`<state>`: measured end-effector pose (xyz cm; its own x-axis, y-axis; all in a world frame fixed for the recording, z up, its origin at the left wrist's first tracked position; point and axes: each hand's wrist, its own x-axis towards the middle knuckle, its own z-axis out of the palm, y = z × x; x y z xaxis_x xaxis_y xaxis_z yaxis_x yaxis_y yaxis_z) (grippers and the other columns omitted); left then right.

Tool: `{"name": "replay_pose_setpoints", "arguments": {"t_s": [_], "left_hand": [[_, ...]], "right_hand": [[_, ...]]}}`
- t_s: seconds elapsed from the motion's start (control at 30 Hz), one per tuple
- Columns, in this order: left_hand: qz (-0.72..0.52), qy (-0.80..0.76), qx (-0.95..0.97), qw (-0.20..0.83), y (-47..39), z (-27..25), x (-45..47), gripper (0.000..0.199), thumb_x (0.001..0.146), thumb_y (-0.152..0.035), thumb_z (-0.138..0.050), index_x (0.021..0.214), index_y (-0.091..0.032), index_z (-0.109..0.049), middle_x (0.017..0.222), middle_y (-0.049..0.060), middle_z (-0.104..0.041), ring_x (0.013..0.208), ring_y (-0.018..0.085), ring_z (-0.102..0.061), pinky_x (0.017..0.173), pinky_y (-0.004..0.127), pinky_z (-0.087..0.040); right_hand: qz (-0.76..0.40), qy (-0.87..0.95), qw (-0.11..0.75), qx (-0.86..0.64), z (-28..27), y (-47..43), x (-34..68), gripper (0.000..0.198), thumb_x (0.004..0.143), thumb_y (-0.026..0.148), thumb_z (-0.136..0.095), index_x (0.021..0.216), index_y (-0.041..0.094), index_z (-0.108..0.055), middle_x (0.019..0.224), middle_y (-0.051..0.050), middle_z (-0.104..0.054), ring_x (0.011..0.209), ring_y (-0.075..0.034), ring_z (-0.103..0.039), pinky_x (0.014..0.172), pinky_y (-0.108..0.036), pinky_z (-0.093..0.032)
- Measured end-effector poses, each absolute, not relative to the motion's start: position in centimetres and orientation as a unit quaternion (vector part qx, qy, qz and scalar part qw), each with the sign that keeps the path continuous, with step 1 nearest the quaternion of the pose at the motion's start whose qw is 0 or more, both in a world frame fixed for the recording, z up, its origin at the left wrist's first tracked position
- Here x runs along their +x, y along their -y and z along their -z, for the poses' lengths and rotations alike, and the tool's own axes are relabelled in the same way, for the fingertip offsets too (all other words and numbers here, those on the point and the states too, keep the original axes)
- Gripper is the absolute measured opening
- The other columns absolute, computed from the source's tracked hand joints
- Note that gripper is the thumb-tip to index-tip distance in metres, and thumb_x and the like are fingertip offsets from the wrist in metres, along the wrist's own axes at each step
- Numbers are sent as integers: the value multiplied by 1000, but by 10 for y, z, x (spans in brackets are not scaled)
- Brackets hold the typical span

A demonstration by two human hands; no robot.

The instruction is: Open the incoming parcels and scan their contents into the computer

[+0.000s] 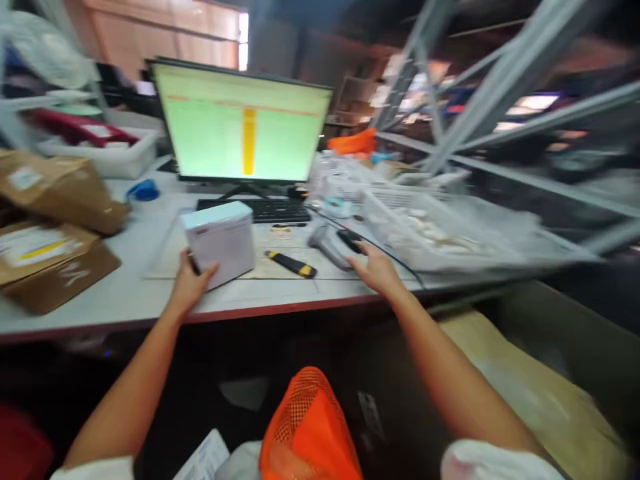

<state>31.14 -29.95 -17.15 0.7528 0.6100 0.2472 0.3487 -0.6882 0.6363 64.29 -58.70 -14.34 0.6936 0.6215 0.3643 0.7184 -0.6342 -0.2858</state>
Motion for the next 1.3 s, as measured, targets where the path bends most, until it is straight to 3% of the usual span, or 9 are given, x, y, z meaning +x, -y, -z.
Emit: {"name": "replay_pose_setpoints", "arguments": {"t_s": [0.17,0.43,0.57,0.7,0.8,0.93,1.07,1.23,1.3], "left_hand": [[-319,-370,747,451,291,194,286,79,76,-49,-81,138,-22,-40,128,12,-66,114,28,-66,97,41,-54],[-362,-336,721,486,294,202,293,93,72,-48,-85,148,-28,-35,128,10,-65,115,28,-64,100,44,-51],[-502,-331,692,398,287,191,278,102,72,-47,-87,153,-28,-29,132,12,-58,120,27,-61,104,43,-50],[-541,-301,745,250,279,154,261,84,75,-45,-85,145,-25,-44,134,11,-57,126,27,-57,109,43,-47],[-504,-289,783,225,274,139,259,70,79,-44,-81,139,-24,-50,136,10,-57,127,28,-56,109,44,-46],[-470,-313,755,333,273,160,264,97,73,-49,-85,152,-26,-34,148,13,-51,134,31,-53,112,47,-45],[-435,-322,707,456,275,191,261,120,72,-48,-86,161,-26,-8,141,15,-57,128,29,-59,109,45,-49],[-356,-352,720,481,274,208,253,90,70,-52,-86,144,-24,-43,135,12,-63,124,31,-62,105,44,-51],[-355,-361,725,467,275,207,252,84,71,-53,-85,140,-24,-47,133,11,-66,122,31,-63,104,45,-52]], "right_hand": [[66,355,100,-927,175,530,654,70,95,46,-55,151,4,-48,141,-26,-59,129,-40,-58,108,-50,-45],[27,301,41,-952,154,488,639,61,91,38,-56,141,4,-55,126,-28,-66,115,-38,-66,90,-42,-51],[35,327,78,-941,126,493,626,47,88,48,-55,114,12,-71,99,-19,-73,93,-35,-70,76,-39,-50],[65,499,210,-838,83,522,594,36,84,52,-62,95,19,-71,81,-6,-71,74,-24,-65,66,-30,-46],[19,611,243,-753,60,537,562,26,84,44,-64,88,19,-68,71,-2,-68,65,-18,-60,59,-26,-43],[-26,672,198,-713,58,538,529,18,85,32,-62,96,19,-67,76,-2,-68,65,-16,-59,60,-25,-43],[-11,685,156,-712,70,531,523,19,84,29,-60,100,19,-64,80,-3,-69,68,-18,-60,62,-27,-42],[25,636,137,-759,92,513,561,34,85,34,-60,116,20,-66,88,-6,-73,76,-23,-67,67,-29,-44],[54,566,127,-813,106,501,587,42,88,40,-59,123,19,-66,92,-10,-75,84,-28,-70,69,-32,-46]]}}
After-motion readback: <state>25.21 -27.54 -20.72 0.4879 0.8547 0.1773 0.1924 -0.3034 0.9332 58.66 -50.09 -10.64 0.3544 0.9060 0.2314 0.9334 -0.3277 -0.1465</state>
